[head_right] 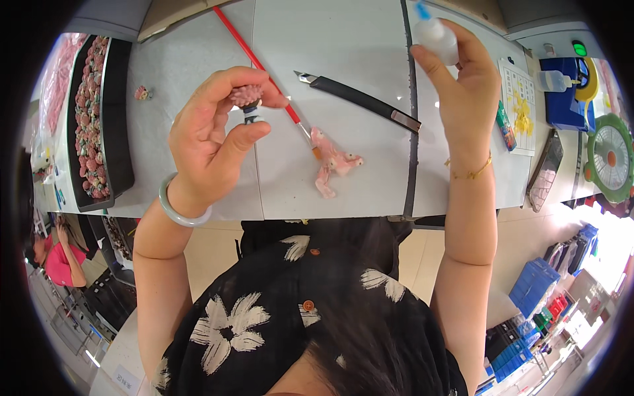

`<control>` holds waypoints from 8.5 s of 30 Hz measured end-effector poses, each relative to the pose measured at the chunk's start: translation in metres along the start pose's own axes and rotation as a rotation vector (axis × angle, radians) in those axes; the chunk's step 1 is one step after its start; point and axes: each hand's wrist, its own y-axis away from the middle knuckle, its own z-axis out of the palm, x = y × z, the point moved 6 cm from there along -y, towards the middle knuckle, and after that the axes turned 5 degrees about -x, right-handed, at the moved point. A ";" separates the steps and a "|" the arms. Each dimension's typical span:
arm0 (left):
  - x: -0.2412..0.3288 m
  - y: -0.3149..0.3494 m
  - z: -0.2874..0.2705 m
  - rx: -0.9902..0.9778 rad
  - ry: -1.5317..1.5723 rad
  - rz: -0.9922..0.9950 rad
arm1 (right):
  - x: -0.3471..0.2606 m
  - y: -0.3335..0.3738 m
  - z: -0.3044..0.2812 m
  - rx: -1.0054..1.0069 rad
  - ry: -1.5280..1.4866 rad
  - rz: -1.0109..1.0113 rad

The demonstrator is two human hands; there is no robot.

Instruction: Assembling and gluing small toy figurines at a factory workbench.

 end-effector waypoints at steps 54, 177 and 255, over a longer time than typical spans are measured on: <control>0.016 -0.006 0.005 0.046 0.321 0.113 | 0.028 -0.020 -0.009 -0.163 0.129 0.231; 0.031 -0.017 0.041 0.178 0.347 -0.256 | -0.003 0.035 -0.150 0.248 0.546 0.118; 0.007 0.004 -0.004 0.038 0.941 -0.301 | -0.036 0.020 0.081 -0.467 0.516 -0.440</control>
